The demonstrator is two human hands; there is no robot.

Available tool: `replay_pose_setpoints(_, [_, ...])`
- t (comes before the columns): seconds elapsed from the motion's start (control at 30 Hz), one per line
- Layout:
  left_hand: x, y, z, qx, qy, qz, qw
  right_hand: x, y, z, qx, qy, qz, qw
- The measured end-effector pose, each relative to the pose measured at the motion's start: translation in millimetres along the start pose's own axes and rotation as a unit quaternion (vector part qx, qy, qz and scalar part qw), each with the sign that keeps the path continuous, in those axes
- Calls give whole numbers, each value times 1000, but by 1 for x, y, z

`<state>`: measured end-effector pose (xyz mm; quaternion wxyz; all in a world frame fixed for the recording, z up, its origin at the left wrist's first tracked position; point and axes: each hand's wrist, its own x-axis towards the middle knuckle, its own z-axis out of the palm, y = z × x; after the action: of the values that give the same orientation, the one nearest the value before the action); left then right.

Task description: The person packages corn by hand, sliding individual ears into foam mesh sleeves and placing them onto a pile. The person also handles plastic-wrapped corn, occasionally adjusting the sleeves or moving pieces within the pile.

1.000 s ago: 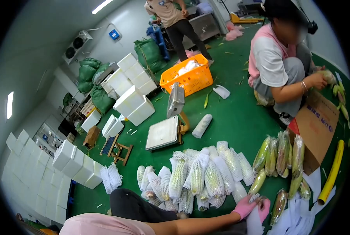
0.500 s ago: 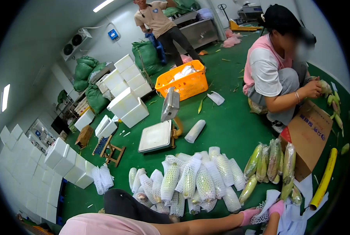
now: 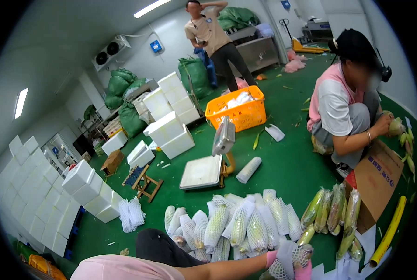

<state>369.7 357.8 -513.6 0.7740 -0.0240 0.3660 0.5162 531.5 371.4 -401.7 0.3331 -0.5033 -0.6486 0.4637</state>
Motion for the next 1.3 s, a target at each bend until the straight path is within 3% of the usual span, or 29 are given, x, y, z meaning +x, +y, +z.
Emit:
replay_pose_setpoints(0.1, [-12, 5, 0, 24, 19, -1, 1000, -11, -54, -16, -214, -82, 15, 973])
replay_pose_setpoints(0.2, [-16, 1, 0, 45, 18, -8, 999, 8, -39, -22, -260, 36, -186, 947])
replay_pose_setpoints(0.3, [-17, 0, 9, 60, 4, -19, 998, 38, -61, -20, -201, 125, -180, 955])
replay_pose_setpoints(0.33, [-16, -1, 16, 66, -5, -28, 997, 52, -52, -24, -99, 79, -60, 990])
replay_pose_setpoints(0.4, [-6, -8, 27, 62, -33, -52, 996, 78, -4, -16, 55, 157, -67, 984])
replay_pose_setpoints(0.47, [9, -23, 38, 47, -68, -80, 993, 79, 6, -5, 78, 233, -29, 969])
replay_pose_setpoints(0.77, [44, -61, 62, 16, -100, -151, 983, 50, 38, -13, 60, 88, 69, 992])
replay_pose_setpoints(0.97, [42, -71, 60, 31, -111, -164, 980, 32, 19, -52, 62, -30, 115, 991])
replay_pose_setpoints(1.03, [32, -73, 53, 10, -144, -154, 977, 27, 0, -73, 68, -87, 129, 985])
replay_pose_setpoints(1.13, [19, -79, 4, -111, -267, -154, 945, 22, -42, -97, 67, -184, 147, 970])
replay_pose_setpoints(1.2, [-18, -57, 26, 197, -184, -95, 958, 18, -77, -98, 31, -245, 140, 959])
replay_pose_setpoints(1.27, [-78, -19, 44, 479, -85, -5, 874, 7, -105, -90, -54, -273, 72, 958])
replay_pose_setpoints(1.3, [-116, 5, 73, 413, -110, 18, 904, 6, -120, -84, -61, -258, 106, 958])
